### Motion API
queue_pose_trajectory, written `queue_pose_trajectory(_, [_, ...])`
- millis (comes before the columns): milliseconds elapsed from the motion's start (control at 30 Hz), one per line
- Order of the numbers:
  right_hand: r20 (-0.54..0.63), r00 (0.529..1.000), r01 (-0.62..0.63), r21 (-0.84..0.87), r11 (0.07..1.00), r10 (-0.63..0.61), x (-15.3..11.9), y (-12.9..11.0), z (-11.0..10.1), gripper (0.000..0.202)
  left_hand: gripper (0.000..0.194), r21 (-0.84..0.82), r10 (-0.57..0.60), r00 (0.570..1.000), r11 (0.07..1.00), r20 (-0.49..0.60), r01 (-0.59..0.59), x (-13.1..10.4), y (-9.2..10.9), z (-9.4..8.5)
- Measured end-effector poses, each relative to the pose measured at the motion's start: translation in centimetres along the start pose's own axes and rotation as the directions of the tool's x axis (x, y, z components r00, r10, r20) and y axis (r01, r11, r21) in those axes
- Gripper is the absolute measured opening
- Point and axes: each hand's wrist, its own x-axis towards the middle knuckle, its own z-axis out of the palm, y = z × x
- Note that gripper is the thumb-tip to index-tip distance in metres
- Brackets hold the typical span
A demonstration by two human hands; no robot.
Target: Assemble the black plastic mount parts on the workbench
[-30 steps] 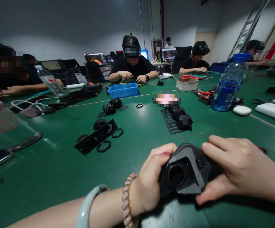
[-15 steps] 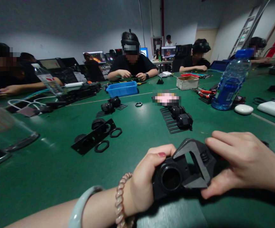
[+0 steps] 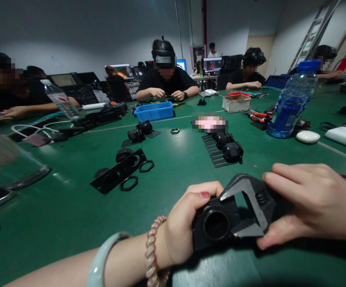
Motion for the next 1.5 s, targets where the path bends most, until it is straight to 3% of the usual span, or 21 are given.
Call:
queue_pose_trajectory(300, [-0.011,1.000,-0.001,-0.002,1.000,0.001,0.0,-0.8,-0.7,0.054,0.035,0.027,-0.035,0.995,0.999,0.097,0.033,-0.1,0.0,0.0])
queue_pose_trajectory(533, [-0.012,1.000,-0.018,0.010,1.000,0.018,-0.2,-0.6,-0.4,0.054,0.029,-0.028,-0.023,0.999,0.999,-0.025,0.022,0.3,0.3,0.2])
queue_pose_trajectory(767, [-0.024,0.999,-0.025,0.034,0.999,0.026,-0.2,-0.2,0.1,0.056,0.028,-0.125,-0.065,0.998,0.990,-0.024,0.061,0.6,0.2,0.5])
queue_pose_trajectory(1500, [0.003,0.997,-0.078,0.025,0.997,0.078,-0.3,-1.6,-0.1,0.051,0.029,0.132,0.043,0.998,0.990,-0.035,-0.038,0.0,0.3,0.5])
